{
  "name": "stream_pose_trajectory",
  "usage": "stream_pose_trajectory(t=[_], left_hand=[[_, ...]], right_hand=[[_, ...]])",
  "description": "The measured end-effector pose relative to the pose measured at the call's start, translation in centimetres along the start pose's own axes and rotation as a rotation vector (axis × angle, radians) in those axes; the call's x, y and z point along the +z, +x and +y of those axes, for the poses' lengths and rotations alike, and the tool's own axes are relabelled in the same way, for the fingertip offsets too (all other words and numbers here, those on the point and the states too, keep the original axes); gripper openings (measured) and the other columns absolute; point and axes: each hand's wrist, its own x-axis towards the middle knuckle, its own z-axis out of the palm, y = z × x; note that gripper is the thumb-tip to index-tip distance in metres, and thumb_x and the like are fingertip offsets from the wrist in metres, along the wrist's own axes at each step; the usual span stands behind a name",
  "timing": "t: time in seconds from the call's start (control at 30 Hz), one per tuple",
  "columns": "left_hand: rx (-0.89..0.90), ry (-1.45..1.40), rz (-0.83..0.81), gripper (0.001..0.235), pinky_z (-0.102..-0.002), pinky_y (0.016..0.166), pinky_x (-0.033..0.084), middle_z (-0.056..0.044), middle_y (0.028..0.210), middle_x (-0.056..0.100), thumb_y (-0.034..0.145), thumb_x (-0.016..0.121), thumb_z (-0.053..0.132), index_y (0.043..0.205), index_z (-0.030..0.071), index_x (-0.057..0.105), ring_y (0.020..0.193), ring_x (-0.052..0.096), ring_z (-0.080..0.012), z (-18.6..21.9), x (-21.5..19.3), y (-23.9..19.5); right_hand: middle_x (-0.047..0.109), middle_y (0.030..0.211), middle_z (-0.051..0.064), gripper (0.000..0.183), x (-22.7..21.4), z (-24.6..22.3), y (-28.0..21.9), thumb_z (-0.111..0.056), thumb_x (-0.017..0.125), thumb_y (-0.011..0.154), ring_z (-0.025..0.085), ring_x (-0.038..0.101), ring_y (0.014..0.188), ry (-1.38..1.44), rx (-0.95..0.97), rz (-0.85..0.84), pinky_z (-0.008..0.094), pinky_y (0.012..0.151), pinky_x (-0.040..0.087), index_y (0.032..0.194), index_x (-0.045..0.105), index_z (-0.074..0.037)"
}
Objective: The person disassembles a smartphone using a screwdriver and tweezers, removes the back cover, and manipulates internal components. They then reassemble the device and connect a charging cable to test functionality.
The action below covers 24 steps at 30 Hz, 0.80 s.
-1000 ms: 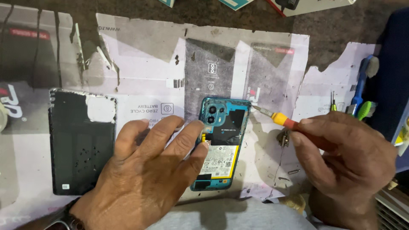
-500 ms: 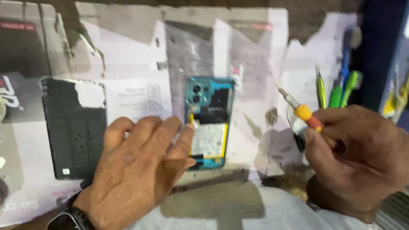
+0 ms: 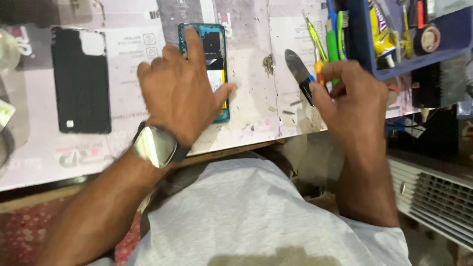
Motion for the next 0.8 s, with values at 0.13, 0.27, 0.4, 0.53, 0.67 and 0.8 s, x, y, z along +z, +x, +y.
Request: stream_pose_trajectory(t=[0.13, 0.27, 0.4, 0.53, 0.67, 0.8], left_hand=[[-0.097, -0.01, -0.066, 0.112, -0.042, 0.056, 0.048, -0.011, 0.077, 0.064, 0.072, 0.079, 0.07, 0.147, -0.005, 0.043, 0.057, 0.062, -0.0224, 1.2, 0.1, 0.6], [-0.167, -0.041, -0.072, 0.117, -0.045, 0.064, 0.05, -0.012, 0.081, 0.065, 0.07, 0.085, 0.067, 0.148, -0.009, 0.043, 0.063, 0.065, -0.0253, 1.4, 1.2, 0.9], [-0.151, -0.181, 0.062, 0.088, -0.048, 0.064, 0.053, -0.015, 0.083, 0.067, 0.058, 0.094, 0.064, 0.107, -0.002, 0.063, 0.067, 0.068, -0.0294, -0.2, 1.9, 1.4], [-0.139, -0.416, 0.084, 0.079, -0.047, 0.06, 0.055, -0.018, 0.083, 0.069, 0.061, 0.098, 0.057, 0.1, -0.002, 0.063, 0.071, 0.069, -0.035, -0.8, 2.9, 0.5], [-0.118, -0.389, 0.112, 0.081, -0.047, 0.06, 0.055, -0.018, 0.083, 0.069, 0.066, 0.098, 0.058, 0.104, -0.004, 0.062, 0.07, 0.069, -0.0348, -1.0, 3.3, -0.3], [-0.079, -0.296, 0.199, 0.08, -0.046, 0.058, 0.054, -0.017, 0.083, 0.068, 0.065, 0.098, 0.063, 0.099, -0.001, 0.063, 0.07, 0.068, -0.033, -1.3, 3.4, -0.8]], right_hand=[[0.073, 0.095, 0.01, 0.024, -0.8, -0.1, 1.6, -0.004, 0.086, 0.097, 0.017, 0.068, 0.072, -0.042, -0.076, 0.079, 0.03, 0.066, 0.053, 0.108, 0.066, 0.001], [0.075, 0.102, 0.008, 0.032, -1.7, 0.3, 1.2, 0.003, 0.081, 0.096, 0.011, 0.07, 0.078, 0.079, -0.03, 0.059, 0.025, 0.066, 0.055, 0.123, 0.064, 0.004], [0.067, 0.103, 0.005, 0.032, -1.2, 1.1, 0.5, 0.007, 0.064, 0.097, 0.007, 0.062, 0.085, 0.368, -0.029, 0.038, 0.022, 0.074, 0.053, 0.128, 0.059, 0.006], [0.068, 0.099, 0.003, 0.025, -0.7, 2.2, -1.6, 0.006, 0.063, 0.101, 0.005, 0.058, 0.08, 0.346, 0.075, 0.079, 0.021, 0.071, 0.048, 0.125, 0.061, 0.006], [0.064, 0.088, 0.006, 0.03, -0.5, 2.2, -3.3, -0.003, 0.083, 0.09, 0.01, 0.055, 0.071, 0.171, 0.041, -0.053, 0.025, 0.061, 0.046, 0.116, 0.07, 0.002], [0.063, 0.086, 0.013, 0.024, 0.8, 1.4, -2.9, -0.005, 0.081, 0.091, 0.026, 0.06, 0.074, 0.059, -0.087, -0.157, 0.037, 0.067, 0.049, 0.113, 0.074, -0.003]])
